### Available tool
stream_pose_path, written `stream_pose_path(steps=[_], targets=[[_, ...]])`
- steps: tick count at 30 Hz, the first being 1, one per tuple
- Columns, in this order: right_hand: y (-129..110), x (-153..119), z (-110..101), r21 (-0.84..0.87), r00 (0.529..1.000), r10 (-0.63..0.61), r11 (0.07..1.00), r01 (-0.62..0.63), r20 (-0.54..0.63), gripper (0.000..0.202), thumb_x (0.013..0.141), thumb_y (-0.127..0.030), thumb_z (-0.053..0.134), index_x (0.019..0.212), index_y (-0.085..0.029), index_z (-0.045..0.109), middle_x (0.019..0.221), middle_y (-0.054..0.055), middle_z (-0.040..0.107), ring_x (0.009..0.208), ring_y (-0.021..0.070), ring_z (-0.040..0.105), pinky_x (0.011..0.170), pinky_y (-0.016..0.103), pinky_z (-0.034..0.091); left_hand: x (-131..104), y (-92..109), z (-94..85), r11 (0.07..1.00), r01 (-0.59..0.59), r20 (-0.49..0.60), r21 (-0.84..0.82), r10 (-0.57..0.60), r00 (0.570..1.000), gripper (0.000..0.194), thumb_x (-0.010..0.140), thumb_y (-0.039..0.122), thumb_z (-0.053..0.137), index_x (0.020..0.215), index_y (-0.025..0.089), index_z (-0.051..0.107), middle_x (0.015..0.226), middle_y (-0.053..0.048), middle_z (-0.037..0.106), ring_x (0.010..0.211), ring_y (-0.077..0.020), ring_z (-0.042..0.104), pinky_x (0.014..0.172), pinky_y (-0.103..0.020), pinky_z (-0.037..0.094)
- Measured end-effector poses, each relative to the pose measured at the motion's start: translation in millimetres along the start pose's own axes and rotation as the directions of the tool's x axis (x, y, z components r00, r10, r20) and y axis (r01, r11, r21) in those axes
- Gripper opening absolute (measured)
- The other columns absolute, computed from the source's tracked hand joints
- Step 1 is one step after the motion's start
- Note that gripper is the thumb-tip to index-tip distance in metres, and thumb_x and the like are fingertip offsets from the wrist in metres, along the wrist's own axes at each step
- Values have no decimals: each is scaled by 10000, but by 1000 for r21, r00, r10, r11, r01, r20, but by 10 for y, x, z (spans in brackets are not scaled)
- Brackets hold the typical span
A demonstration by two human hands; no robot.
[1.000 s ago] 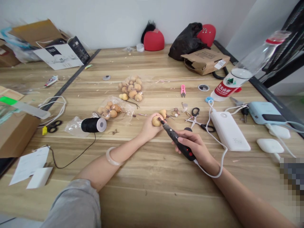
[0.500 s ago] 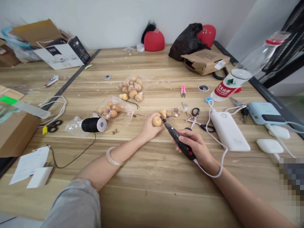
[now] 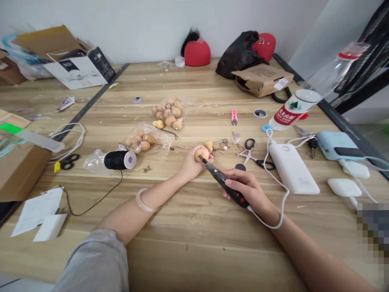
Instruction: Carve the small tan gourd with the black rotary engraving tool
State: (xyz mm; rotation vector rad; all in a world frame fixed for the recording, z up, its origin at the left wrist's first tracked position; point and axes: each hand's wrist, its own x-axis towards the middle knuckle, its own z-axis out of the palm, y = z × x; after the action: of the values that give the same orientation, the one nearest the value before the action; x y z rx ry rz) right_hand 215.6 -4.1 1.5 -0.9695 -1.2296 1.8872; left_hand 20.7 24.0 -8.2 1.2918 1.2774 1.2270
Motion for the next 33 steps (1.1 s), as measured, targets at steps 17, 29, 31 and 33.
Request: stream_pose_path(steps=[17,29,31,33], targets=[[-21,-3,0,59,997,17,998,-13,-80,332,708,-351,776,965,-144,740,697,57,714,493,139,626,471,246,507,4,18,-6,997,-40,-19,60,42,999,235,605,178,747,726,176,546,745,13,660,721,-137,599,718,-272,461],[-8,2,-6,107,997,26,994,-18,-74,311,708,-318,784,953,-134,733,696,62,724,487,134,633,464,226,509,4,-10,-8,998,-21,-41,63,24,999,257,594,173,762,740,167,551,754,14,649,729,-126,582,731,-263,446],[-6,0,-10,99,999,25,995,-22,-27,311,709,-306,785,965,-136,737,707,57,722,495,133,637,470,225,511,4,-8,-6,1000,-8,-11,19,8,1000,239,618,200,751,735,169,544,745,11,655,715,-129,594,706,-262,457],[0,2,-11,91,1000,21,996,-22,12,314,704,-298,789,971,-139,742,713,51,719,498,132,637,470,226,511,5,-7,-2,1000,13,15,-25,-13,1000,234,638,232,743,733,173,538,740,8,661,702,-132,605,677,-259,464]])
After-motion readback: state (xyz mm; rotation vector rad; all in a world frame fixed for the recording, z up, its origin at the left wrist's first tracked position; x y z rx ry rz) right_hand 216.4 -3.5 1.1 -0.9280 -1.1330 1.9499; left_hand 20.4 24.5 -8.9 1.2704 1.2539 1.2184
